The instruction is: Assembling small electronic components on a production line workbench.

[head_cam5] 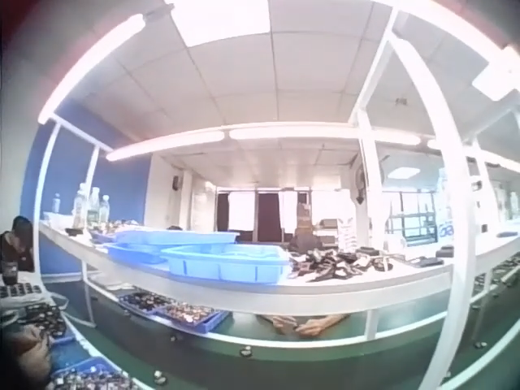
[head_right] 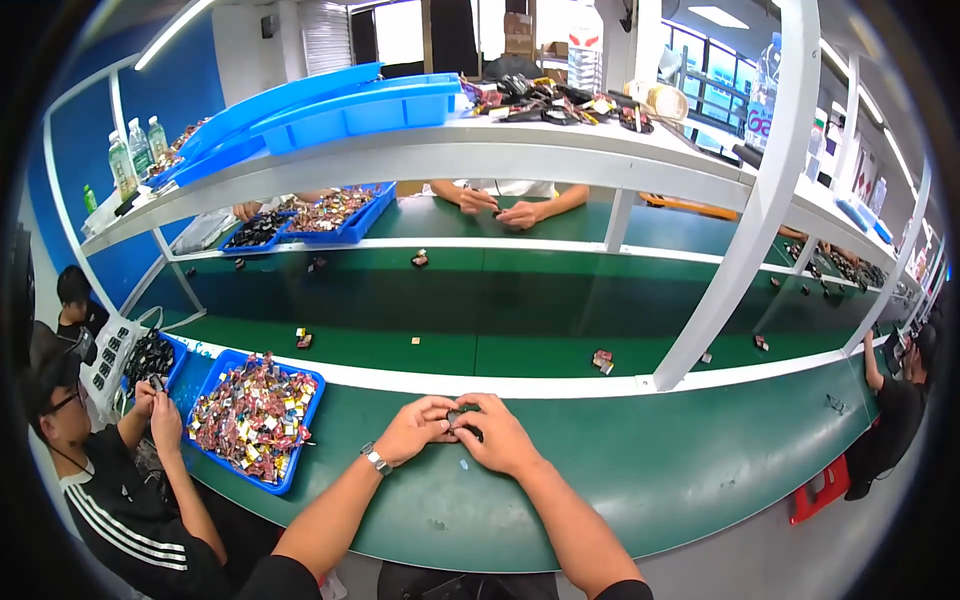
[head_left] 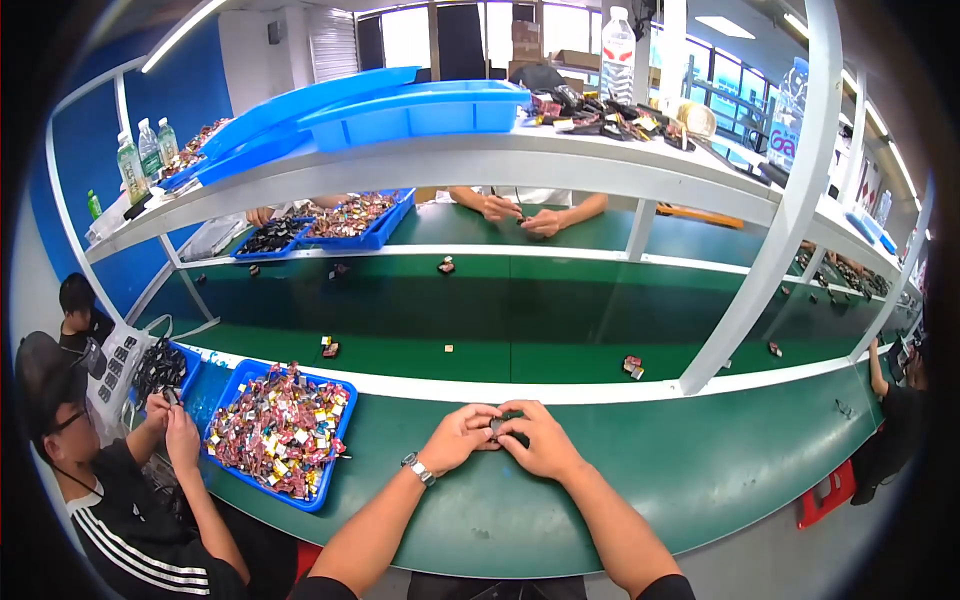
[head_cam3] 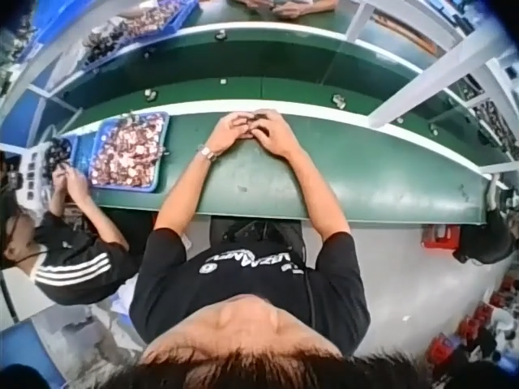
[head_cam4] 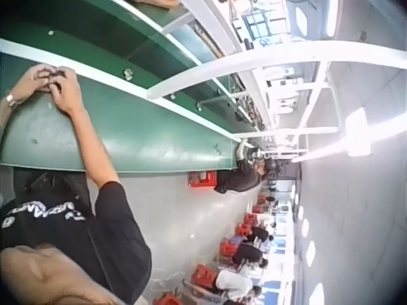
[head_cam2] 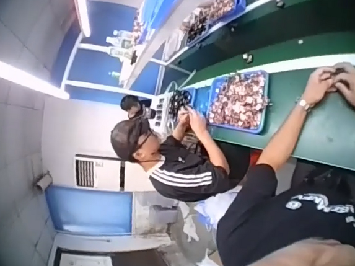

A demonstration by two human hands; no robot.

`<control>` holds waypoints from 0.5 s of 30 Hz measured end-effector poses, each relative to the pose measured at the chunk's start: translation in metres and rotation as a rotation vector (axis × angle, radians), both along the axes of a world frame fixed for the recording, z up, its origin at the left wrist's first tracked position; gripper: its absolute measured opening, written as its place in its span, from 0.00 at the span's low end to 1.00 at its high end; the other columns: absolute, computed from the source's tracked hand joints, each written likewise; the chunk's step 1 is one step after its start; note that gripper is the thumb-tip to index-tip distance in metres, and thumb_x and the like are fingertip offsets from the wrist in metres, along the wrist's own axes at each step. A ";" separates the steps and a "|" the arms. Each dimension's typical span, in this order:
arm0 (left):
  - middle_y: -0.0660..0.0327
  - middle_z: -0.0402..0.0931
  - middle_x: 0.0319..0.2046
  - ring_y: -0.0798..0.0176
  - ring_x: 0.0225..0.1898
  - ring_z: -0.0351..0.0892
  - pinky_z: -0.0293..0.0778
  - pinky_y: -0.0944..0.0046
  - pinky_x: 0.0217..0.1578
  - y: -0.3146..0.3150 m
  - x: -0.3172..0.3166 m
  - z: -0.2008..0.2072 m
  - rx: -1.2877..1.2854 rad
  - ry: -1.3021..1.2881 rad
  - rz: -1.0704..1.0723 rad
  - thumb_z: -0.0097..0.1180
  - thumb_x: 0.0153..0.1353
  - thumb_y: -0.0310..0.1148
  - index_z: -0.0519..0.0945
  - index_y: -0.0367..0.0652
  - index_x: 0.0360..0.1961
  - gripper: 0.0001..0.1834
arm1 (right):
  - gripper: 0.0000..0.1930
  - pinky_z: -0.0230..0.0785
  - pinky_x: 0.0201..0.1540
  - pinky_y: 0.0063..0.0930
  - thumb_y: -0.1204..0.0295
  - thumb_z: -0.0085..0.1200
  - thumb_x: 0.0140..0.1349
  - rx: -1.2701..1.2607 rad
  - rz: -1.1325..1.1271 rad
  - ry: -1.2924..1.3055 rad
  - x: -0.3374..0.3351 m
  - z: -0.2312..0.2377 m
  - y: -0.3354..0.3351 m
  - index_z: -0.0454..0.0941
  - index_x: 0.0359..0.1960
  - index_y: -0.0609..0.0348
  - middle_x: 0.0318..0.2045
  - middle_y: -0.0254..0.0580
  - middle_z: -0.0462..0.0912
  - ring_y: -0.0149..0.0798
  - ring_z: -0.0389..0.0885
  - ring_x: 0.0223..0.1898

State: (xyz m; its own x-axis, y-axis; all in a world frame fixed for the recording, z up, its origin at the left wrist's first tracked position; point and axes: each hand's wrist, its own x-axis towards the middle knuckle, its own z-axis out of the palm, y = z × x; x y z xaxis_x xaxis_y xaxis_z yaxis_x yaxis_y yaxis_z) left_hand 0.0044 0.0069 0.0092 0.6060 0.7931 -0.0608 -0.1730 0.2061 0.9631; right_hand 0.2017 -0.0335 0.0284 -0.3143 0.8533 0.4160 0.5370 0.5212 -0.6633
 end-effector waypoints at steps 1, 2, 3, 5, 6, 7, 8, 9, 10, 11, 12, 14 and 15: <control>0.54 0.74 0.52 0.61 0.52 0.77 0.77 0.60 0.54 0.000 0.001 0.000 -0.008 0.003 -0.004 0.44 0.66 0.18 0.68 0.36 0.57 0.18 | 0.06 0.68 0.56 0.37 0.73 0.60 0.56 -0.008 -0.004 0.003 0.000 -0.001 0.000 0.82 0.36 0.54 0.52 0.41 0.75 0.45 0.71 0.55; 0.54 0.74 0.52 0.61 0.52 0.77 0.78 0.60 0.54 0.000 0.001 -0.001 -0.019 -0.011 0.008 0.44 0.66 0.18 0.68 0.36 0.57 0.18 | 0.06 0.69 0.55 0.36 0.74 0.60 0.56 0.028 -0.045 0.006 0.000 -0.001 0.000 0.82 0.35 0.55 0.50 0.40 0.76 0.45 0.72 0.54; 0.54 0.74 0.52 0.62 0.52 0.76 0.78 0.60 0.54 0.000 0.001 -0.001 -0.029 -0.026 0.020 0.44 0.66 0.18 0.68 0.36 0.57 0.18 | 0.05 0.71 0.53 0.34 0.74 0.60 0.55 0.066 -0.085 0.008 -0.001 -0.002 0.000 0.83 0.34 0.57 0.49 0.40 0.76 0.44 0.73 0.53; 0.55 0.74 0.52 0.62 0.53 0.76 0.77 0.60 0.54 -0.001 0.001 0.001 -0.031 -0.010 0.021 0.44 0.66 0.18 0.68 0.36 0.57 0.18 | 0.06 0.72 0.51 0.34 0.74 0.61 0.54 0.090 -0.114 0.035 -0.004 -0.006 0.000 0.83 0.34 0.56 0.47 0.38 0.77 0.43 0.74 0.51; 0.54 0.73 0.53 0.61 0.53 0.76 0.77 0.60 0.54 -0.001 0.001 0.001 -0.026 -0.001 0.018 0.43 0.66 0.18 0.67 0.36 0.57 0.18 | 0.06 0.73 0.51 0.34 0.74 0.61 0.54 0.095 -0.121 0.057 -0.005 -0.007 -0.001 0.83 0.34 0.56 0.47 0.38 0.77 0.43 0.74 0.51; 0.53 0.73 0.53 0.61 0.53 0.76 0.77 0.60 0.55 -0.002 0.000 0.000 -0.020 0.008 0.016 0.42 0.66 0.17 0.67 0.35 0.58 0.19 | 0.06 0.73 0.51 0.34 0.74 0.61 0.54 0.099 -0.127 0.079 -0.007 -0.008 -0.001 0.83 0.34 0.56 0.46 0.37 0.78 0.42 0.75 0.50; 0.53 0.73 0.53 0.61 0.53 0.76 0.77 0.60 0.55 -0.002 0.000 0.000 -0.022 0.009 0.016 0.42 0.66 0.17 0.67 0.35 0.58 0.19 | 0.06 0.73 0.51 0.34 0.74 0.61 0.54 0.098 -0.127 0.080 -0.010 -0.009 -0.001 0.83 0.34 0.56 0.46 0.37 0.78 0.42 0.75 0.50; 0.54 0.74 0.52 0.61 0.53 0.76 0.77 0.61 0.54 -0.003 -0.002 0.000 -0.026 -0.007 0.024 0.43 0.66 0.18 0.68 0.36 0.57 0.18 | 0.06 0.73 0.50 0.33 0.75 0.61 0.53 0.102 -0.134 0.089 -0.013 -0.011 -0.002 0.83 0.34 0.56 0.46 0.37 0.78 0.42 0.75 0.50; 0.55 0.74 0.52 0.62 0.52 0.76 0.77 0.61 0.54 -0.004 -0.003 0.001 -0.031 -0.022 0.031 0.44 0.66 0.19 0.68 0.36 0.57 0.18 | 0.06 0.73 0.50 0.33 0.75 0.61 0.53 0.107 -0.142 0.098 -0.016 -0.012 -0.003 0.83 0.34 0.56 0.46 0.37 0.78 0.42 0.75 0.49; 0.55 0.74 0.52 0.62 0.52 0.76 0.77 0.61 0.54 -0.004 -0.005 0.000 -0.031 -0.021 0.032 0.44 0.66 0.19 0.68 0.36 0.57 0.18 | 0.06 0.73 0.50 0.33 0.75 0.61 0.53 0.106 -0.142 0.100 -0.018 -0.013 -0.003 0.83 0.34 0.56 0.46 0.37 0.78 0.42 0.75 0.49; 0.55 0.74 0.52 0.62 0.52 0.77 0.77 0.61 0.54 -0.005 -0.006 -0.001 -0.030 -0.029 0.031 0.44 0.66 0.19 0.68 0.37 0.57 0.18 | 0.07 0.73 0.50 0.33 0.75 0.61 0.53 0.120 -0.145 0.091 -0.019 -0.014 -0.002 0.84 0.34 0.56 0.46 0.37 0.78 0.42 0.76 0.49; 0.55 0.74 0.52 0.61 0.52 0.77 0.77 0.61 0.54 -0.003 -0.007 -0.004 -0.029 -0.037 0.027 0.45 0.66 0.19 0.68 0.37 0.57 0.17 | 0.07 0.72 0.50 0.33 0.74 0.61 0.53 0.134 -0.151 0.081 -0.020 -0.015 -0.002 0.84 0.34 0.56 0.46 0.37 0.78 0.42 0.76 0.49; 0.55 0.74 0.52 0.61 0.52 0.77 0.77 0.60 0.54 -0.002 -0.007 -0.006 -0.040 -0.033 0.027 0.45 0.66 0.19 0.68 0.37 0.56 0.17 | 0.07 0.72 0.50 0.33 0.74 0.61 0.53 0.121 -0.147 0.090 -0.020 -0.016 -0.003 0.84 0.34 0.56 0.45 0.38 0.79 0.42 0.76 0.49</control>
